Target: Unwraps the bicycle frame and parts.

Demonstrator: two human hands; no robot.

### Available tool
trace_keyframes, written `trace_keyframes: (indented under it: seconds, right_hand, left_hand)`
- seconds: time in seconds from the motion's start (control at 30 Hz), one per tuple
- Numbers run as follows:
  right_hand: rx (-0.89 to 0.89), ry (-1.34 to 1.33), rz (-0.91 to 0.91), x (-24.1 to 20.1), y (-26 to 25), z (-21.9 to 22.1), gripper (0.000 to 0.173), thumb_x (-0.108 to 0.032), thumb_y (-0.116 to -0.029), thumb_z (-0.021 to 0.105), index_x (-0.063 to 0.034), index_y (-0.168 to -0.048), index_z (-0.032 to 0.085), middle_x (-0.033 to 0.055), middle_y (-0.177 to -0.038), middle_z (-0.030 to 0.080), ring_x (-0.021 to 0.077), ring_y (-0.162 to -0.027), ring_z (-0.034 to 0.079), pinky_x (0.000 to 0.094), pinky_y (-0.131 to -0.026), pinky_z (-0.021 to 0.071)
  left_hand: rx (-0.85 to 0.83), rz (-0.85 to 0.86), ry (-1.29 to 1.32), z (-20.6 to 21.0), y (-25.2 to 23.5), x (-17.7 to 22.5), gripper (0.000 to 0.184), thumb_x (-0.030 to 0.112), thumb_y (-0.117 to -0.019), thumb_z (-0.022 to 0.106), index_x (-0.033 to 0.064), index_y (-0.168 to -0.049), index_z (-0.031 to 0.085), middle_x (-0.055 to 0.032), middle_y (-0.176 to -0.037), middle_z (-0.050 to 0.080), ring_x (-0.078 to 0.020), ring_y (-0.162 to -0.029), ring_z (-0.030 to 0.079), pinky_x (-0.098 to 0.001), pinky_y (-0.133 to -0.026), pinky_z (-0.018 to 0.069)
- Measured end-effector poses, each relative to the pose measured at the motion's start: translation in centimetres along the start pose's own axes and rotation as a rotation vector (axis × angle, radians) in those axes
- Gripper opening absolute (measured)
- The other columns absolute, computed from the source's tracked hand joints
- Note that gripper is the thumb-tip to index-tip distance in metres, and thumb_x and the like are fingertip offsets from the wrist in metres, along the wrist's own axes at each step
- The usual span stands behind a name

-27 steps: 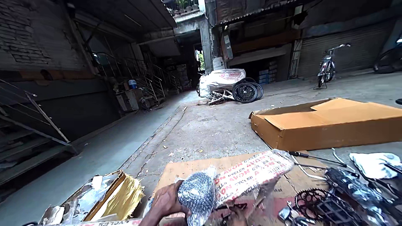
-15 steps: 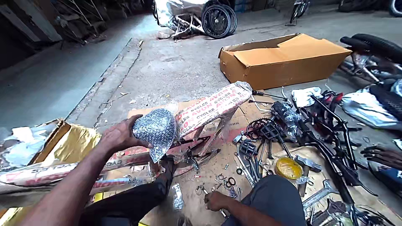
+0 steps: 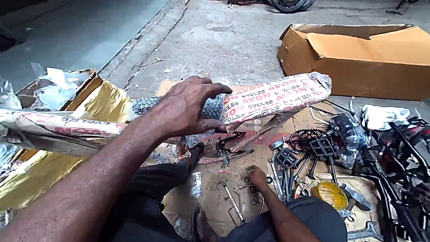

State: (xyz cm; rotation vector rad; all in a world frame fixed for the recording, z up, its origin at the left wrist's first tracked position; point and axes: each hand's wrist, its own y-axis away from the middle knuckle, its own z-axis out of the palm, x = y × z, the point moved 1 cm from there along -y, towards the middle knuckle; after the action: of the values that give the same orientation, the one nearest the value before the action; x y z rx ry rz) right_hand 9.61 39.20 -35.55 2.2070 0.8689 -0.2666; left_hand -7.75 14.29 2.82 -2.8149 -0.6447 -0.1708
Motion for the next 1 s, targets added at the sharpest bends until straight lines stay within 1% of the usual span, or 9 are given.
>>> trace_keyframes:
  seconds: [0.07, 0.17, 0.33, 0.43, 0.5, 0.63, 0.7, 0.8, 1.0]
  right_hand:
    - [0.039, -0.009, 0.057, 0.6, -1.1, 0.2, 0.026, -0.020, -0.0944, 0.065, -0.0146, -0.119, 0.073, 0.0171, -0.108, 0.074, 0.0374, -0.102, 0.070, 0.0612, -0.087, 0.0535]
    - [-0.049, 0.131, 0.025, 1.1, -2.2, 2.3, 0.025, -0.027, -0.0877, 0.073, -0.0150, -0.110, 0.075, 0.0135, -0.106, 0.075, 0.0337, -0.103, 0.070, 0.0592, -0.089, 0.0537]
    - [-0.107, 0.385, -0.003, 0.6, -2.8, 4.3, 0.033, -0.037, -0.0882, 0.074, -0.0130, -0.111, 0.073, 0.0148, -0.115, 0.072, 0.0335, -0.113, 0.068, 0.0553, -0.095, 0.0539]
    - [-0.092, 0.408, 0.047, 0.2, -2.7, 4.0, 0.028, -0.031, -0.0944, 0.066, -0.0091, -0.109, 0.074, 0.0172, -0.115, 0.072, 0.0343, -0.114, 0.068, 0.0552, -0.096, 0.0539]
    - [-0.103, 0.445, 0.056, 0.0, -2.3, 3.8, 0.027, -0.029, -0.0969, 0.061, -0.0103, -0.112, 0.074, 0.0166, -0.117, 0.073, 0.0336, -0.115, 0.068, 0.0546, -0.095, 0.0541]
    - [-0.086, 0.499, -0.072, 0.4, -2.1, 4.1, 0.026, -0.024, -0.0953, 0.060, -0.0156, -0.117, 0.071, 0.0129, -0.118, 0.073, 0.0315, -0.115, 0.068, 0.0542, -0.095, 0.0541]
    - [-0.098, 0.512, -0.134, 0.1, -1.8, 4.1, 0.025, -0.021, -0.0966, 0.058, -0.0146, -0.116, 0.072, 0.0130, -0.119, 0.072, 0.0314, -0.117, 0.067, 0.0532, -0.097, 0.0530]
    - [-0.136, 0.554, -0.135, -0.6, -1.1, 4.1, 0.026, -0.020, -0.0999, 0.053, -0.0122, -0.116, 0.072, 0.0145, -0.121, 0.072, 0.0324, -0.119, 0.067, 0.0530, -0.098, 0.0532]
    - [-0.157, 0.575, -0.195, -1.1, -0.2, 4.2, 0.029, -0.016, -0.0963, 0.055, -0.0075, -0.122, 0.065, 0.0182, -0.121, 0.070, 0.0346, -0.119, 0.066, 0.0528, -0.097, 0.0535]
  left_hand:
    - [-0.011, 0.042, 0.011, 0.3, -0.1, 0.3, 0.070, 0.064, -0.0813, 0.075, 0.0253, -0.138, 0.063, -0.0010, -0.113, 0.071, -0.0206, -0.104, 0.066, -0.0473, -0.090, 0.0532]
    - [-0.056, 0.041, 0.001, 0.5, -0.1, 0.4, 0.063, 0.059, -0.0841, 0.075, 0.0258, -0.137, 0.064, -0.0004, -0.110, 0.071, -0.0182, -0.100, 0.067, -0.0455, -0.088, 0.0546]
    - [-0.101, 0.049, 0.006, 0.9, 0.0, -0.4, 0.064, 0.059, -0.0847, 0.075, 0.0250, -0.137, 0.064, 0.0001, -0.108, 0.071, -0.0168, -0.098, 0.067, -0.0432, -0.087, 0.0544]
    - [-0.153, 0.043, 0.003, 1.1, 0.1, -0.8, 0.065, 0.060, -0.0847, 0.075, 0.0260, -0.139, 0.063, 0.0003, -0.109, 0.071, -0.0164, -0.099, 0.067, -0.0422, -0.087, 0.0545]
    - [-0.185, 0.044, 0.004, 1.2, 0.1, -0.9, 0.065, 0.059, -0.0845, 0.076, 0.0261, -0.139, 0.063, -0.0001, -0.108, 0.071, -0.0166, -0.098, 0.067, -0.0423, -0.087, 0.0549]
    - [-0.199, 0.034, 0.027, 1.4, 0.0, -0.9, 0.063, 0.057, -0.0836, 0.078, 0.0270, -0.137, 0.063, -0.0006, -0.105, 0.071, -0.0168, -0.096, 0.068, -0.0427, -0.085, 0.0556]
    - [-0.198, 0.025, 0.035, 1.4, 0.0, -1.0, 0.064, 0.056, -0.0832, 0.079, 0.0268, -0.138, 0.063, -0.0014, -0.104, 0.071, -0.0175, -0.095, 0.068, -0.0432, -0.083, 0.0554]
    - [-0.215, 0.011, 0.061, 1.6, 0.4, -1.4, 0.065, 0.057, -0.0838, 0.078, 0.0253, -0.139, 0.063, -0.0010, -0.107, 0.071, -0.0171, -0.100, 0.067, -0.0436, -0.089, 0.0544]
    - [-0.214, -0.002, 0.066, 1.5, 0.4, -1.7, 0.064, 0.058, -0.0831, 0.079, 0.0252, -0.137, 0.064, -0.0007, -0.107, 0.072, -0.0171, -0.101, 0.067, -0.0440, -0.090, 0.0540]
